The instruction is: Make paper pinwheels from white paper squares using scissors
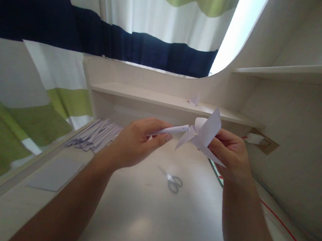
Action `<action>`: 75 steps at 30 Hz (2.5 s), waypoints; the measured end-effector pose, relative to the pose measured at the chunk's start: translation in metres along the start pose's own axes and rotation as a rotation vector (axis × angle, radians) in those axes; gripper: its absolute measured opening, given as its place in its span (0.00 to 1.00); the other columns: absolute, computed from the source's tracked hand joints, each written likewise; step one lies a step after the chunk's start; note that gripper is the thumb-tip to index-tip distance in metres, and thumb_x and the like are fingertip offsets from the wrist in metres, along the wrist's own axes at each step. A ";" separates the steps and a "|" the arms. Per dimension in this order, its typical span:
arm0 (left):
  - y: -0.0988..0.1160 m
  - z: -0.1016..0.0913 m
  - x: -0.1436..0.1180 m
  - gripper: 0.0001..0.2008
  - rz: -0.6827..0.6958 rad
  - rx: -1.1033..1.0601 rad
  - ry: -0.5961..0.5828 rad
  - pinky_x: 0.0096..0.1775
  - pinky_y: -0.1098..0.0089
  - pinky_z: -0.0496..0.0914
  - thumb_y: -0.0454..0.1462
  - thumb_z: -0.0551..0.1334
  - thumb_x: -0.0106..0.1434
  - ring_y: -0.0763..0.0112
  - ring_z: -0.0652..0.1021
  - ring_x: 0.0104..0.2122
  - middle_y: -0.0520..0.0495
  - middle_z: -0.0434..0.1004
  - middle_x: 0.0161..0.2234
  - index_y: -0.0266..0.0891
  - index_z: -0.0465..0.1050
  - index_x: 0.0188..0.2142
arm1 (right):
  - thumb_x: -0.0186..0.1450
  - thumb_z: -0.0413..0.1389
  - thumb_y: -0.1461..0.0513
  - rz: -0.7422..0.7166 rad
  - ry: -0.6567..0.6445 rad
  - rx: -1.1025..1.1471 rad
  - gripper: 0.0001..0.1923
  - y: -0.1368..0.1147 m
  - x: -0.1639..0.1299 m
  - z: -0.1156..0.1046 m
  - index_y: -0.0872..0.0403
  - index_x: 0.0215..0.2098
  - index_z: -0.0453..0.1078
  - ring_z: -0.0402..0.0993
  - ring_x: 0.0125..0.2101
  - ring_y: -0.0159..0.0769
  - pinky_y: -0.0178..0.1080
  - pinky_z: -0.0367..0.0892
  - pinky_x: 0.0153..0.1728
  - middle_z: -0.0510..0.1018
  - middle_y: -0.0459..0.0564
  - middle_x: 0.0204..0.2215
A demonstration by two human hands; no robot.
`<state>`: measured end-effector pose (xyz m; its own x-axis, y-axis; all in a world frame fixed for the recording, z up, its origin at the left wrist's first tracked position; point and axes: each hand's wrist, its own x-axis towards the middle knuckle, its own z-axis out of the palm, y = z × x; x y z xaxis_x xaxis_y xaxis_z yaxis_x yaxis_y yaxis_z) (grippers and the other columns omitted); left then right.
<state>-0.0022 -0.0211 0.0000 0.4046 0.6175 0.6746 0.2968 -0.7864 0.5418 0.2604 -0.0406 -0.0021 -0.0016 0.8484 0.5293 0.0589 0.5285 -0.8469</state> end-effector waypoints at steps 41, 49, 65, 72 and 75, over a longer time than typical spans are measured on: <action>0.007 0.041 -0.005 0.18 -0.248 -0.341 0.013 0.29 0.71 0.61 0.49 0.54 0.77 0.78 0.66 0.25 0.57 0.65 0.26 0.40 0.73 0.39 | 0.65 0.69 0.57 -0.261 0.245 -0.056 0.06 0.006 -0.009 0.028 0.52 0.33 0.81 0.79 0.26 0.32 0.34 0.76 0.29 0.84 0.46 0.27; 0.009 0.044 -0.006 0.19 -0.244 -0.399 -0.064 0.29 0.71 0.61 0.50 0.54 0.77 0.78 0.67 0.25 0.57 0.66 0.26 0.40 0.71 0.38 | 0.64 0.69 0.59 -0.271 0.231 -0.038 0.05 0.006 -0.009 0.030 0.52 0.32 0.81 0.78 0.26 0.30 0.33 0.76 0.29 0.83 0.44 0.26; 0.019 0.054 -0.010 0.15 -0.078 -0.068 0.066 0.31 0.70 0.62 0.45 0.52 0.78 0.75 0.68 0.27 0.56 0.65 0.27 0.40 0.71 0.40 | 0.63 0.71 0.58 -0.213 0.133 0.189 0.04 0.026 -0.004 0.021 0.48 0.36 0.84 0.77 0.26 0.30 0.34 0.74 0.29 0.84 0.44 0.27; 0.017 0.056 -0.012 0.14 0.038 -0.013 0.143 0.34 0.69 0.65 0.43 0.53 0.78 0.74 0.71 0.29 0.53 0.71 0.30 0.40 0.74 0.44 | 0.59 0.74 0.56 -0.139 0.066 0.330 0.08 0.018 -0.005 0.023 0.49 0.32 0.84 0.76 0.24 0.32 0.37 0.75 0.28 0.83 0.45 0.27; 0.015 0.056 -0.013 0.15 -0.004 -0.044 0.106 0.34 0.69 0.65 0.45 0.52 0.78 0.73 0.71 0.29 0.53 0.71 0.29 0.41 0.75 0.45 | 0.61 0.73 0.58 -0.148 0.079 0.314 0.06 0.020 -0.006 0.022 0.49 0.34 0.84 0.77 0.25 0.31 0.35 0.75 0.29 0.84 0.44 0.28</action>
<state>0.0454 -0.0422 -0.0279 0.3089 0.6208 0.7206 0.2592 -0.7839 0.5642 0.2399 -0.0349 -0.0231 0.0905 0.7633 0.6396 -0.2464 0.6394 -0.7283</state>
